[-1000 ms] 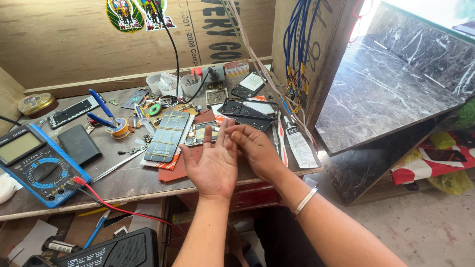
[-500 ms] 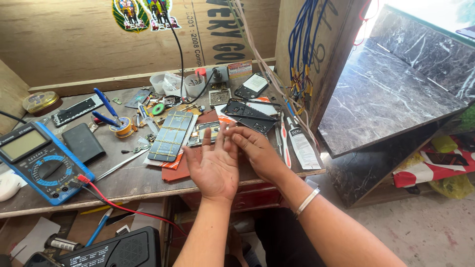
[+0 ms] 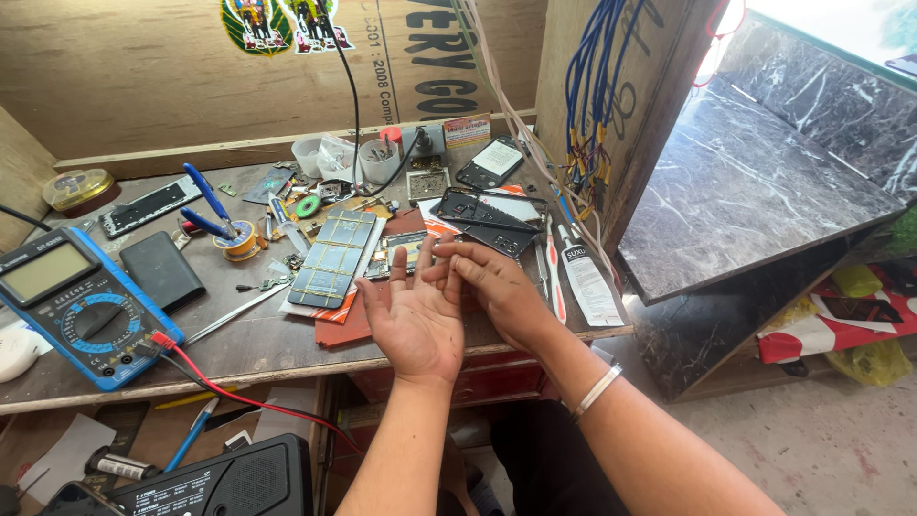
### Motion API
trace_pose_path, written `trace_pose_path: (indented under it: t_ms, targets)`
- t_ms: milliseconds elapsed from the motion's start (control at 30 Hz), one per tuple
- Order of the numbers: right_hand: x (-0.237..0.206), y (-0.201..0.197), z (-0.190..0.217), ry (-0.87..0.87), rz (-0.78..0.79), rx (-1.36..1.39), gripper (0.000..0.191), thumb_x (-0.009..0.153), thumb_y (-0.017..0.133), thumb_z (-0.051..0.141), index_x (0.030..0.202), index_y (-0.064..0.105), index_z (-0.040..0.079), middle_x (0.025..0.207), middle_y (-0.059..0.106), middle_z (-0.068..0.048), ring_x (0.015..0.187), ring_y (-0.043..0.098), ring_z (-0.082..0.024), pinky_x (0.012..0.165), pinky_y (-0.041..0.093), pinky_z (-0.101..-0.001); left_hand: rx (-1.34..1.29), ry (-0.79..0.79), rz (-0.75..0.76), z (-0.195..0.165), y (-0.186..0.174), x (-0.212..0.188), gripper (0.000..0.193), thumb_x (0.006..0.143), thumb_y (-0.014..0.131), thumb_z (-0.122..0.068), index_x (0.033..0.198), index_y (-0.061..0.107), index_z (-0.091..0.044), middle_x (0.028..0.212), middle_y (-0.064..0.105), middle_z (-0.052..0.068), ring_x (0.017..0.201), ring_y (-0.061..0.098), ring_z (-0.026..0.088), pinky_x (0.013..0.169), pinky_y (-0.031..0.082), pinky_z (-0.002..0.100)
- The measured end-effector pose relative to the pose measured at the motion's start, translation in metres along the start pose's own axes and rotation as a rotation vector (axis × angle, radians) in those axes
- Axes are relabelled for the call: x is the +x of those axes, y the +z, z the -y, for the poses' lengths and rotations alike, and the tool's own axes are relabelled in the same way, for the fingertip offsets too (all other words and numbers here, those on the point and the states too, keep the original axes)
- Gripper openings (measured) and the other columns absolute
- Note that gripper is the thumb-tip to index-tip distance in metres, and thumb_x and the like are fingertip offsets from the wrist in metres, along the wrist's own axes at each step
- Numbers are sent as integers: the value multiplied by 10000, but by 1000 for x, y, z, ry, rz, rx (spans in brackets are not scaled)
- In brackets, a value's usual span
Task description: The person handles a smartphone battery, turning it over and inspecting it, then picks up a small gold ring and manipulates it between fingers. Later, the person picks up a disassembled phone chassis and uses a screwdriver to point at internal components.
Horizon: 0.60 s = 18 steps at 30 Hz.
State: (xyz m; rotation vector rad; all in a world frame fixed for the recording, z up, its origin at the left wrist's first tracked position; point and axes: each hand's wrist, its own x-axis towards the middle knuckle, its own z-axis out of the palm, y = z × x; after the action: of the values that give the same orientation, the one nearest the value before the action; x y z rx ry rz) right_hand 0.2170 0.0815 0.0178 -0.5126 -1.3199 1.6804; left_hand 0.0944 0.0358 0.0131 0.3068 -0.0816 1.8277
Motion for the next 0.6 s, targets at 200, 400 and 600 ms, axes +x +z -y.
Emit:
trace_pose_path:
  t_ms: [200,400,600]
  targets:
    - [7,-12,-16,-166,6,19,287,1152,530,247,1057,637,-2,916,673,-77,857,646,-142,811,523,-260,81,-67,45,4,2,-5,728,960,551,-624,1390,364,-66,1642,272,301,1434,462,431,1121,476,471]
    - [2,-2,-5,-48,-102,-28,329,1083,502,311,1011,659,31,924,703,-35,839,650,-103,774,533,-252,68,-62,36,2,1,-4,763,927,557,-654,1391,360,-81,1621,266,302,1424,439,442,1101,481,494]
    - [0,-1,-2,-44,-42,-104,238,1021,559,276,1071,663,68,970,674,10,909,627,-62,822,517,-239,-10,-51,52,1,-4,-2,739,966,565,-636,1388,357,-65,1632,264,350,1442,432,462,1100,490,474]
